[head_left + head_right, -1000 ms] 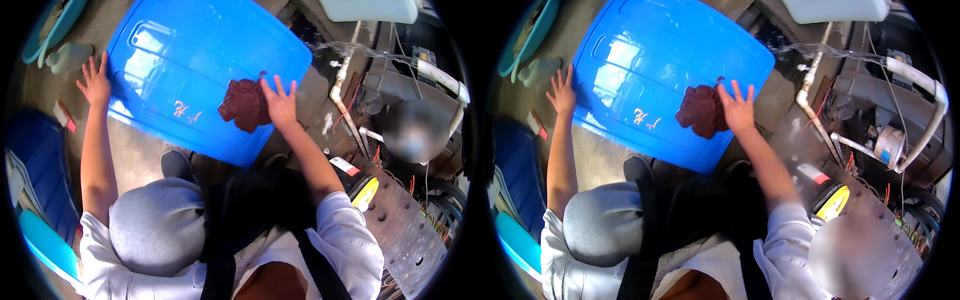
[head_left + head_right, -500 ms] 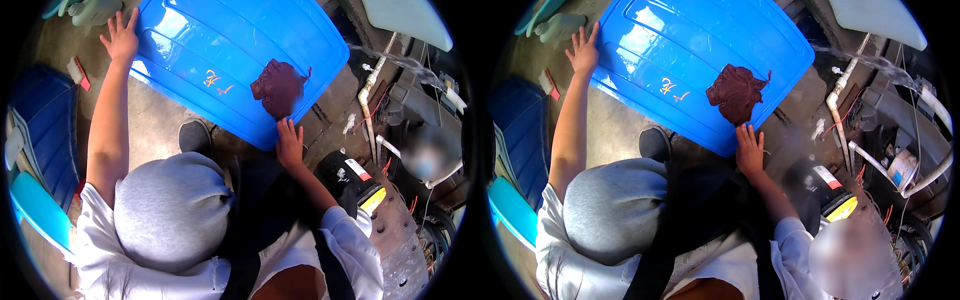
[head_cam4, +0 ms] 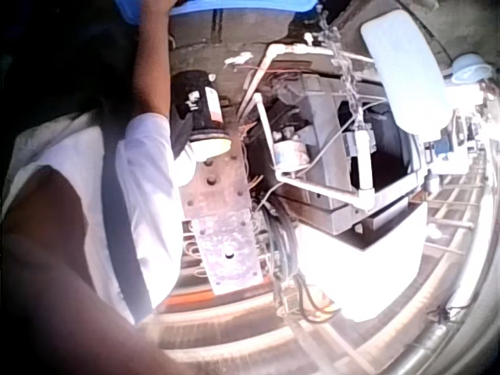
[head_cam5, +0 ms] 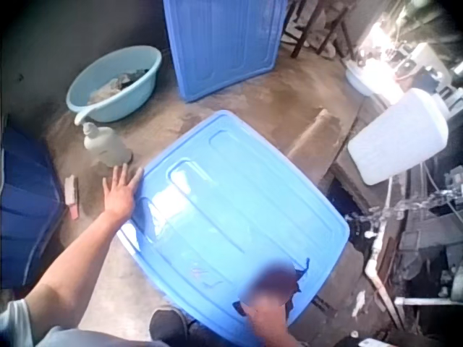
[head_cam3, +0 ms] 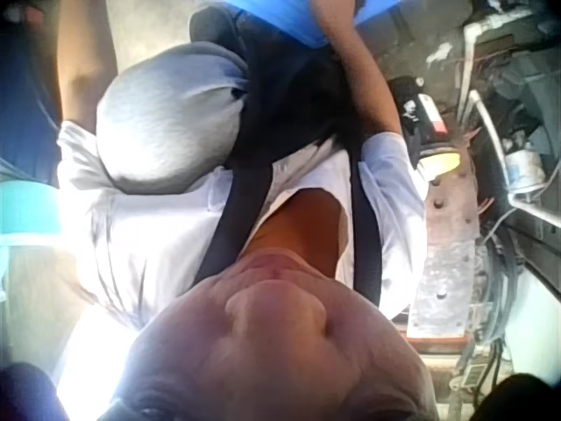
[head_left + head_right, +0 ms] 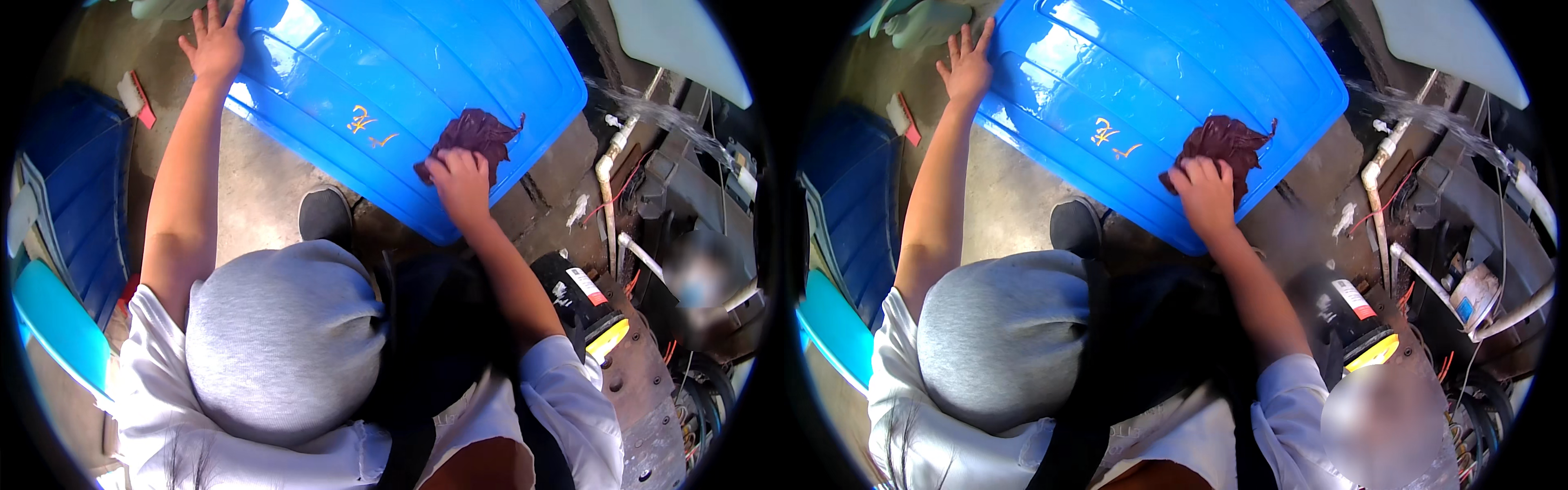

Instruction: The person cleans a blue plastic lid by hand with a cloth and a basin of water under a faucet, then picks up the lid and a white container.

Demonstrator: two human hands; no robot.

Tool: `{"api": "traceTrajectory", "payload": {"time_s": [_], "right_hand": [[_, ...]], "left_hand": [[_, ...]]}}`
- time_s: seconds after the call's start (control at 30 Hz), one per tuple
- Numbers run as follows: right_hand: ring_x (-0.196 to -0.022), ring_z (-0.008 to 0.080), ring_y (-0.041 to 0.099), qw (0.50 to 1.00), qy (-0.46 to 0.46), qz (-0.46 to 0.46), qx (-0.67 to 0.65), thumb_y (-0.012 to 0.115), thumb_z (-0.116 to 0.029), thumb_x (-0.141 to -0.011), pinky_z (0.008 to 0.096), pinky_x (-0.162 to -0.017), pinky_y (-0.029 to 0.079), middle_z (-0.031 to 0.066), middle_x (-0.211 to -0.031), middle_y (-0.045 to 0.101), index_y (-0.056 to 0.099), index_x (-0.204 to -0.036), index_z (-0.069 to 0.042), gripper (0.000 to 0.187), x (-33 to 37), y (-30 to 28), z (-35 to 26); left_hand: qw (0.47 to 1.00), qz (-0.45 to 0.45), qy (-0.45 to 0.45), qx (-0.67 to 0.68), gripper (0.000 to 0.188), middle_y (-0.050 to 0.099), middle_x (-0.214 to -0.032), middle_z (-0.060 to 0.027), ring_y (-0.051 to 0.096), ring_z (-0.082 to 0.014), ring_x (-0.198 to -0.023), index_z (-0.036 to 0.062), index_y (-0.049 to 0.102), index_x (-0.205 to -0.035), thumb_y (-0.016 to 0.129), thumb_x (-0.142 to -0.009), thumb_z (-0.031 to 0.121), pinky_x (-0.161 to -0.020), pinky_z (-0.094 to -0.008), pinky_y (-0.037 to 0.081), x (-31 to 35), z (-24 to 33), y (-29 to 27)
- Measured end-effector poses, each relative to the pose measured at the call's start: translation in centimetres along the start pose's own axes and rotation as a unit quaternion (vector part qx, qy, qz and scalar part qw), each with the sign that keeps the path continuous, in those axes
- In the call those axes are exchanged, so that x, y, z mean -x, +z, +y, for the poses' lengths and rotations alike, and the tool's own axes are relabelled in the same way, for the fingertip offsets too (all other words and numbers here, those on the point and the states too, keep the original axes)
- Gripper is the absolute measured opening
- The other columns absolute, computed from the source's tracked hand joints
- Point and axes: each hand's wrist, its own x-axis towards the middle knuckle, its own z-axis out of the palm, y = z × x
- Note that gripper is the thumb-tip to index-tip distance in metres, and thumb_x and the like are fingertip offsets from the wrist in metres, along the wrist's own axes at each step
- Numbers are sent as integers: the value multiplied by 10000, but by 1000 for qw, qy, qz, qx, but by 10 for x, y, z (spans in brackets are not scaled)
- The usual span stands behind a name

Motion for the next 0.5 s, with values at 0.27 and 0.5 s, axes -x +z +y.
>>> {"api": "traceTrajectory", "payload": {"time_s": [0.27,0.5], "right_hand": [[-972,191,513,996,31,40,-72,682,-241,-711,443,-850,335,1,-907,532,624,-830,-164,153,-51,15,-52],[-1085,253,480,990,55,109,-70,712,-341,-710,485,-911,310,60,-1133,527,575,-1159,-168,500,-76,-4,-47]], "left_hand": [[999,24,-2,26,665,178,-1516,-57,141,-316,-1397,446,232,-1404,396,-861,98,-1058,-626,146,6,-4,2],[991,-79,-29,105,631,198,-1493,-152,132,-345,-1391,275,293,-1421,388,-833,66,-1087,-581,113,12,14,-55]]}}
